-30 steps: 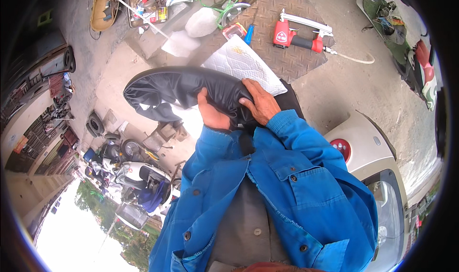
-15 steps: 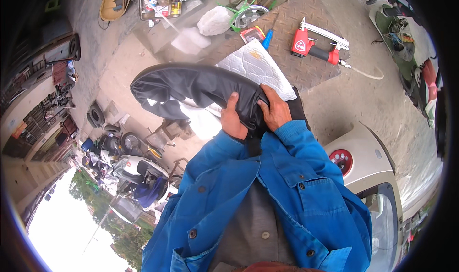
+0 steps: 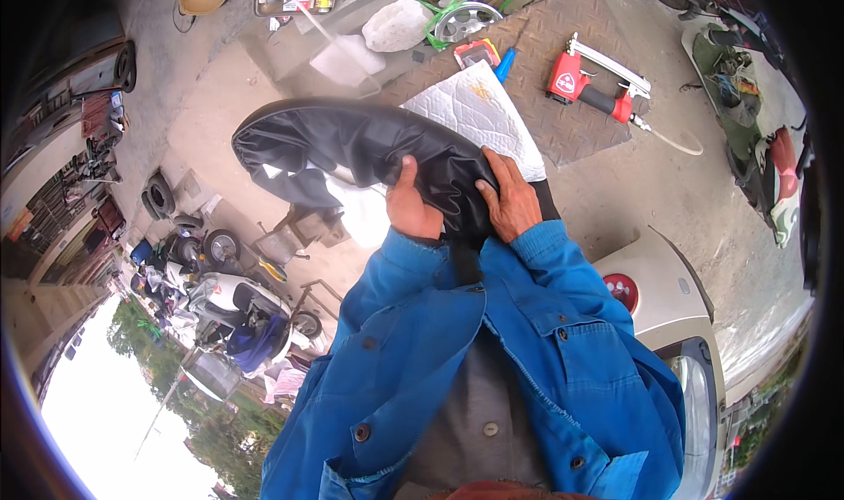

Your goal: The person secures black upholstery fabric onto a curved seat frame using a red pneumatic staple gun. They repeatedly smooth the fabric with both hands, pull it taut, and fire staples along the edge, working around the perimeter of the seat.

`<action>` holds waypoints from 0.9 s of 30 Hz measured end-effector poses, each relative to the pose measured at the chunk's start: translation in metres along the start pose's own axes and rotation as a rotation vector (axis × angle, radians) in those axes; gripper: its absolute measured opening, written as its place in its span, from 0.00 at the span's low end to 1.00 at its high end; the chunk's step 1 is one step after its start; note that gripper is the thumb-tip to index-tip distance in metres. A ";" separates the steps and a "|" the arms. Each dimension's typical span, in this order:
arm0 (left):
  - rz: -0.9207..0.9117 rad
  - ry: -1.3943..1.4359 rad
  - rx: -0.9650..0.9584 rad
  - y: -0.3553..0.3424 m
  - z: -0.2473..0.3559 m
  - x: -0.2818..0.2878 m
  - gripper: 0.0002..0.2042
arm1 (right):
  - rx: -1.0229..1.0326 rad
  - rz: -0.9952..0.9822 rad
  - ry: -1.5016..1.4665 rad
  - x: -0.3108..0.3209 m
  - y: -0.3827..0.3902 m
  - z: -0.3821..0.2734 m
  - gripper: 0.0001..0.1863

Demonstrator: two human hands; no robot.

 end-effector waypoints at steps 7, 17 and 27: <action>-0.005 0.066 0.119 -0.006 -0.012 0.000 0.19 | 0.025 0.058 -0.045 -0.002 0.006 0.008 0.28; -0.143 -0.285 0.081 -0.025 0.013 -0.023 0.18 | -0.123 -0.135 -0.374 -0.016 0.002 0.049 0.46; -0.038 -0.532 -0.041 -0.038 0.031 -0.011 0.20 | -0.154 -0.285 -0.450 -0.016 0.006 0.055 0.52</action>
Point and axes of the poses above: each hand's wrist, its own y-axis away from the middle knuckle, its own x-axis out of the back of the hand, z = x × y, the point moved 9 cm from there along -y, towards the middle knuckle, and after that the axes turned 6 degrees about x, right-handed, at the moved point
